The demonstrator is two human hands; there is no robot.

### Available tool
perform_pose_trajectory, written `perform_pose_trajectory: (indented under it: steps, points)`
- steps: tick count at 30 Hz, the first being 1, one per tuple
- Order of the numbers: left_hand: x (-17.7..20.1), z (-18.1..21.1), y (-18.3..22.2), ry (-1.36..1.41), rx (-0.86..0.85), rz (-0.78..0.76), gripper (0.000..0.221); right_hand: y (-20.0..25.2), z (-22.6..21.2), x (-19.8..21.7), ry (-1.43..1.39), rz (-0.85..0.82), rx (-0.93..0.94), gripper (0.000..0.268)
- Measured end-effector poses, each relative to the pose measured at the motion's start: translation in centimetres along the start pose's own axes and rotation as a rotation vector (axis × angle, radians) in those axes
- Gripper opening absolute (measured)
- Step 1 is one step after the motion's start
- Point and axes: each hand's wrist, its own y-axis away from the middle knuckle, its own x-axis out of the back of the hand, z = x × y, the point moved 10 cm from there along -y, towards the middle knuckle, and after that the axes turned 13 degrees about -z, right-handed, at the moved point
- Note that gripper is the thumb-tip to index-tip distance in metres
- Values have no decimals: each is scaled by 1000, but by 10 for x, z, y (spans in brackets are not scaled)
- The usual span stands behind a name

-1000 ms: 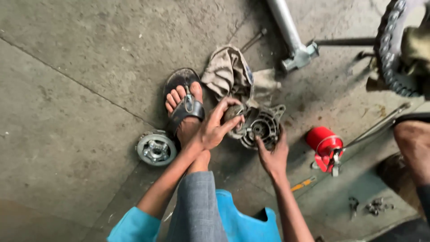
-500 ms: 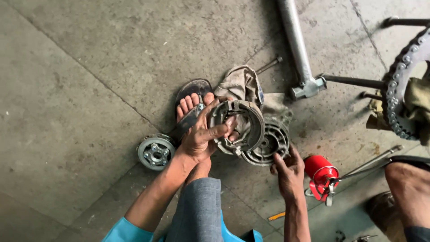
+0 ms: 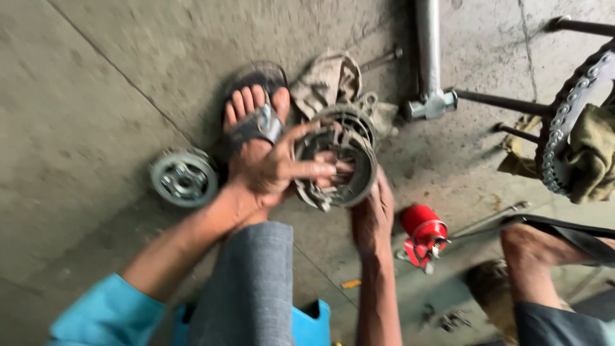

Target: Disassembling and inspecting motorcycle brake components on a workshop floor.

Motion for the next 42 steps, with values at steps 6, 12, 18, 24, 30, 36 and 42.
perform_pose_trajectory:
  steps: [6,12,18,24,30,36,42]
  points:
    - [15,12,13,-279,-93,-4,78,29,53,-31,-764,-48,-206,62]
    - [-10,27,19,-1155,-25,-5,83,35,37,-48,-210,-120,-168,64]
    - [-26,22,14,-1376,-149,-97,68,51,79,-33,-387,21,-234,45]
    - [-105,14,40,-1861,-832,-547,8,49,72,-27,-1062,1,-483,50]
    - [-126,8,60,-2043,-969,-831,17,28,62,-24,-757,-66,-469,41]
    - [-67,48,36,-1165,-668,-428,41,6,48,21,-536,-63,-204,34]
    - [32,-24,-15,-1316,637,115,96,-55,66,44,-606,79,-71,37]
